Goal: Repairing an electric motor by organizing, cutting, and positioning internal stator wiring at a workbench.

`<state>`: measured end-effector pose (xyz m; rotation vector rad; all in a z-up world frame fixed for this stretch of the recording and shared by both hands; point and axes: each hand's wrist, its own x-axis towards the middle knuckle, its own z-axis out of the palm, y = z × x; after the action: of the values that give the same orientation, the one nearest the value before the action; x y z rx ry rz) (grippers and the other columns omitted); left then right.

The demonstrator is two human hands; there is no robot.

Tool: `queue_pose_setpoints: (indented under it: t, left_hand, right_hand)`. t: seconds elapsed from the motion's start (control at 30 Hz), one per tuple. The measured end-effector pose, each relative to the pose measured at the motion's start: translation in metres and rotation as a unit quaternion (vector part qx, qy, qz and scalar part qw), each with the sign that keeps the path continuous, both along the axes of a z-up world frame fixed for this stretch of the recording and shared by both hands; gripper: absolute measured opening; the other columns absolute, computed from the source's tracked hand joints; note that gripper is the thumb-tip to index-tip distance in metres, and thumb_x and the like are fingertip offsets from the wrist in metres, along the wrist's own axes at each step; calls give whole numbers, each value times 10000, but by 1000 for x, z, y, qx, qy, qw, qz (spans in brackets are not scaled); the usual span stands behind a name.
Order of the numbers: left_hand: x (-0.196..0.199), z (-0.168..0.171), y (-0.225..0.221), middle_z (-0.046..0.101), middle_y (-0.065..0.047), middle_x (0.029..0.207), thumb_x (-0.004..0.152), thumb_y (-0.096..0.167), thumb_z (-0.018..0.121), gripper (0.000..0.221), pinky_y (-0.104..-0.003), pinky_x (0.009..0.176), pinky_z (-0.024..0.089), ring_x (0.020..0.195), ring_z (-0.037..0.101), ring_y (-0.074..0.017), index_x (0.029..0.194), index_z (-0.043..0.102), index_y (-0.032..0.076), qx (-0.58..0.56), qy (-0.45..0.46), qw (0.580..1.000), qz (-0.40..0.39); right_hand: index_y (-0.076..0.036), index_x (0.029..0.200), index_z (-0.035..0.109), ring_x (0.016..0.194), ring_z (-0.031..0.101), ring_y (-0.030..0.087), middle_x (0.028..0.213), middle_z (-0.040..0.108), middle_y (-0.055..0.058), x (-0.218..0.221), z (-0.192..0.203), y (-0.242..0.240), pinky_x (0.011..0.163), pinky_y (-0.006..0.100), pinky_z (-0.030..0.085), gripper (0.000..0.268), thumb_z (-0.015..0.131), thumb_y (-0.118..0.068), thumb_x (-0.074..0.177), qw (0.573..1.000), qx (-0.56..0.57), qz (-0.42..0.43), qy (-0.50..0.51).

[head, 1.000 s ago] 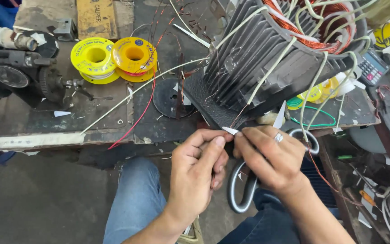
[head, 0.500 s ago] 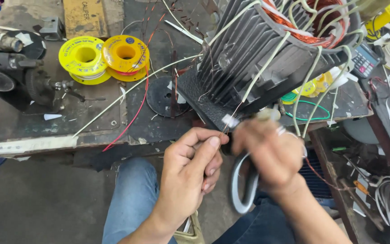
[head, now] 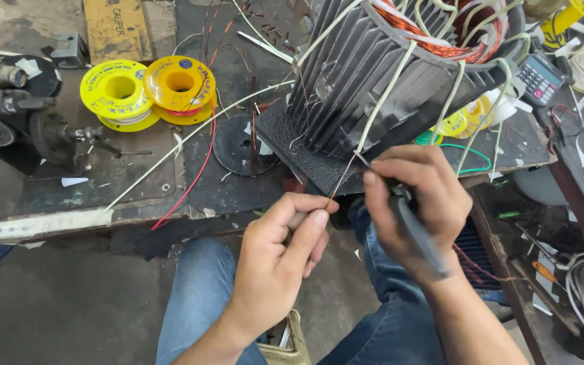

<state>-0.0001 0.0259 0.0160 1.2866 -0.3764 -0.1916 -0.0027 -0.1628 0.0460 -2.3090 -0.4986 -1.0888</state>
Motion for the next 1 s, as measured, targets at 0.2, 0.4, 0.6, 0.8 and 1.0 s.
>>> queue_pose_setpoints:
  t: [0.2,0.4,0.6,0.8,1.0]
  left_hand:
    - [17,-7,15,750,-172,1358,1073,55,679,419,-418,1007,608,1119,803,-304,1458,524,-5,212,-372,904,-11]
    - [53,31,50,706,-206,1355,880,112,657,523,-413,1088,534,1246,669,-315,1377,645,-50,432,-679,582,-114]
    - [69,49,52,727,-229,1279,942,102,641,378,-386,1071,568,1210,693,-327,1288,701,-37,421,-764,476,-110]
    - [88,44,42,777,-187,1242,1091,95,666,93,-399,853,570,1156,737,-326,1096,747,49,311,-789,529,-35]
    - [76,-16,27,761,-215,1176,1076,67,634,181,-469,1017,582,1071,722,-368,1086,756,-66,96,-481,871,32]
  right_hand:
    - [37,1416,508,584,640,207,1225,742,316,5,7,-5,546,270,576,422,650,-65,1032,850,417,198,253]
    - [-21,1341,583,601,603,174,1021,702,234,9,1,-25,529,246,527,317,673,-66,1040,865,377,196,267]
    - [16,1248,619,596,579,151,959,707,209,7,3,-34,519,237,519,255,685,-73,1018,856,386,191,287]
    - [3,1206,633,591,595,158,962,716,205,12,-7,-41,505,233,502,219,696,-88,1017,843,410,200,284]
    - [6,1176,633,644,624,158,997,738,192,11,-7,-33,577,256,542,142,654,-71,1059,874,352,162,292]
